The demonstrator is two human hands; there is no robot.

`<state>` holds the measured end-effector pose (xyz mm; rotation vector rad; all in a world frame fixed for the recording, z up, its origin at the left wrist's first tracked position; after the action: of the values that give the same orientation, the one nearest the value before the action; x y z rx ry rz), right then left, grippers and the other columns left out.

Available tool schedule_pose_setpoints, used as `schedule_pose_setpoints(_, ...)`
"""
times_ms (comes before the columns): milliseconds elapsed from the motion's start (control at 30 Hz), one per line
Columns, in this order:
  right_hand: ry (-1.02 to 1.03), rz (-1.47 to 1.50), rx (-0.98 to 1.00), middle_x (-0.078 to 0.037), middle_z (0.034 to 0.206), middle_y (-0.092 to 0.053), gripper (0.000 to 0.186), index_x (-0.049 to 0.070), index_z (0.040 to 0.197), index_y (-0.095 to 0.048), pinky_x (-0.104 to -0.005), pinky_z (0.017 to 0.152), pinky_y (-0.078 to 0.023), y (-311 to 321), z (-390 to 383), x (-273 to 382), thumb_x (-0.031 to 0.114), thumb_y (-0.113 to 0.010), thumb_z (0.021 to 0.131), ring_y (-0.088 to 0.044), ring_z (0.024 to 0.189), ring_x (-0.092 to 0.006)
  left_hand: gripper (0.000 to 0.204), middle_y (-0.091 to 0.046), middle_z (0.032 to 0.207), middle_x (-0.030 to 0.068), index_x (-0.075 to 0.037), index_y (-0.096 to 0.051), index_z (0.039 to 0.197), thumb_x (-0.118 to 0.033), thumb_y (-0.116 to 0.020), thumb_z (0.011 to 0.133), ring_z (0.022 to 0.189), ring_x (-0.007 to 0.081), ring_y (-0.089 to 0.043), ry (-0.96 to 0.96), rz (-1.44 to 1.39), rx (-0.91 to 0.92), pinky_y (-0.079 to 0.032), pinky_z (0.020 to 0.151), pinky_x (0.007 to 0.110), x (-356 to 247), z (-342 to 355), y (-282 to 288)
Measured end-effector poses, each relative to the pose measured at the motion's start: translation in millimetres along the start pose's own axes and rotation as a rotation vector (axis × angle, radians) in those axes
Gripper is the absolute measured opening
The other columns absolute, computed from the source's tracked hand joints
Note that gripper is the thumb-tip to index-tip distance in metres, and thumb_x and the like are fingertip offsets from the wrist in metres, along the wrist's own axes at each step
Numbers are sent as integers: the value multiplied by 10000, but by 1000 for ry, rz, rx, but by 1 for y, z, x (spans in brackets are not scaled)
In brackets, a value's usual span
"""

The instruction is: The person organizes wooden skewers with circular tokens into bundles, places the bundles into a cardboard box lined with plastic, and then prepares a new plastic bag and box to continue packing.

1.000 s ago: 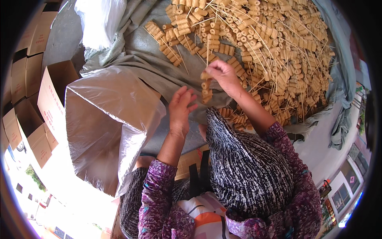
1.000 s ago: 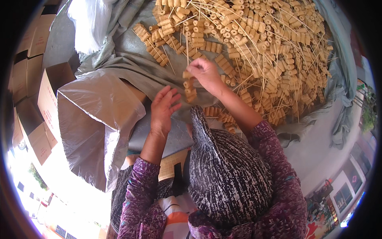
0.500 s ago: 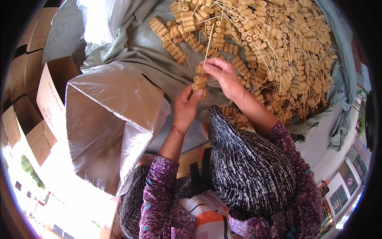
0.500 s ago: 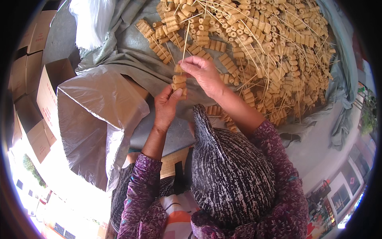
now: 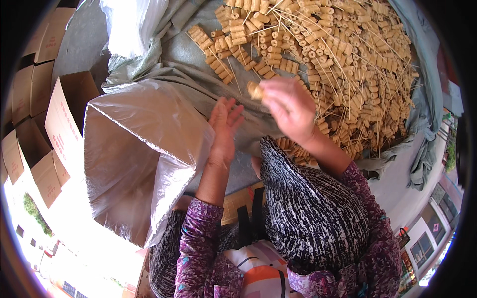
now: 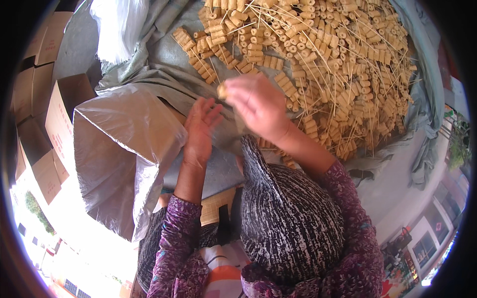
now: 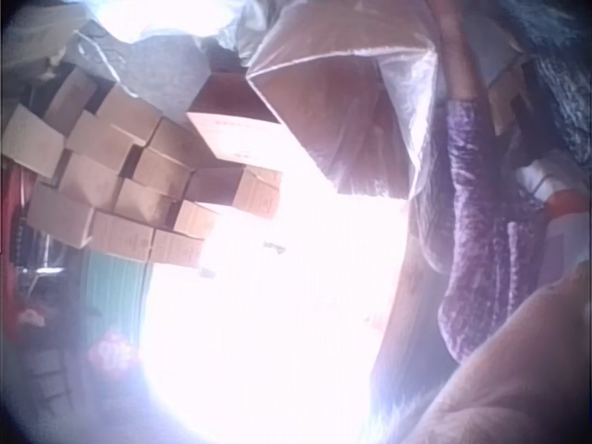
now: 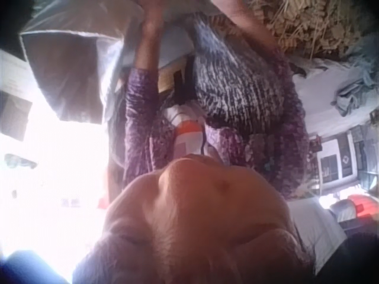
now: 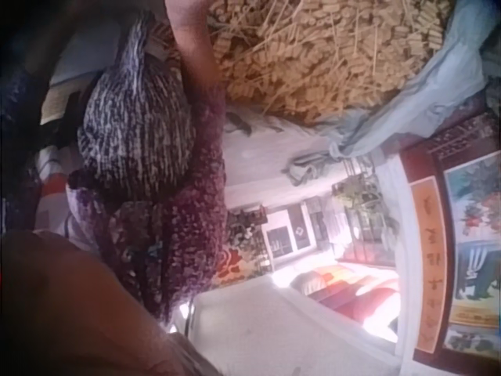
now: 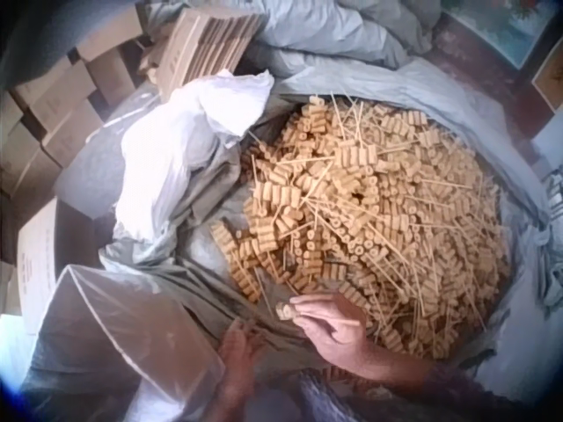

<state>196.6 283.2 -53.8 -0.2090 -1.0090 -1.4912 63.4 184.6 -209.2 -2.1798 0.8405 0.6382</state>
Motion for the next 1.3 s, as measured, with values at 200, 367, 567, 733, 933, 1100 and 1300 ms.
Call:
schedule_pose_setpoints(200,366,-175,366,-74,1083,-679,116,86,916,-670,-380,934,-545,-45,-40,57,155,-681,823,-628,1068,-206,483,-565,1303,160,-36,-482,1322,-415,-424,1028,1165,272,-580,255,-551,380,-495,984,397,20,0,-47)
schedule_pose_setpoints(367,300,-49,300,-100,1146,-650,191,74,969,-663,-382,891,-539,-35,-49,44,82,-681,779,-637,1071,-257,369,-559,1327,151,-61,-519,1302,-274,-527,1000,1118,265,-607,175,-422,288,-535,933,404,23,22,-17)
schedule_pose_setpoints(567,-532,-499,606,-166,953,-673,164,17,963,-632,-426,705,-543,-48,-75,-113,110,-612,830,-673,852,-329,349,-588,1279,131,-52,-526,1276,-251,-552,990,1110,264,-613,107,-472,105,-550,895,405,22,23,-9)
schedule_pose_setpoints(733,-515,-713,832,-184,901,-685,127,23,898,-640,-459,691,-537,-79,-101,-158,122,-580,846,-684,833,-345,348,-595,1261,119,-63,-531,1273,-200,-600,961,1114,266,-612,287,-288,181,-552,878,390,53,17,-7)
schedule_pose_setpoints(933,-540,-584,638,-172,712,-662,146,25,809,-603,-405,525,-502,-53,-78,-140,158,-603,869,-654,581,-280,362,-603,1239,100,-74,-517,1283,-183,-610,951,1112,259,-611,222,-294,89,-538,882,432,47,18,0)
schedule_pose_setpoints(1100,-1377,500,677,-71,706,-665,164,20,817,-615,-242,443,-464,-48,-122,-86,154,-650,905,-591,477,-84,365,-598,1253,76,-88,-507,1300,-257,-564,981,1093,255,-603,93,-369,28,-512,880,467,26,33,9)
schedule_pose_setpoints(1300,-1229,559,738,-61,646,-647,185,19,810,-601,-279,457,-452,-59,-146,-22,161,-658,915,-597,490,-108,442,-582,1258,78,-104,-502,1317,-416,-483,1004,1114,267,-575,96,-585,130,-495,890,489,29,42,-4)
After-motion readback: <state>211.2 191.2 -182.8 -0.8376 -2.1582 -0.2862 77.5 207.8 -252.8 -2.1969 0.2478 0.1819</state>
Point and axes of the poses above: each hand's wrist, its own z-axis towards the middle knuckle, its own y-axis out of the back of the hand, x = y × z, the point moved 9 cm from there along z, towards the middle knuckle
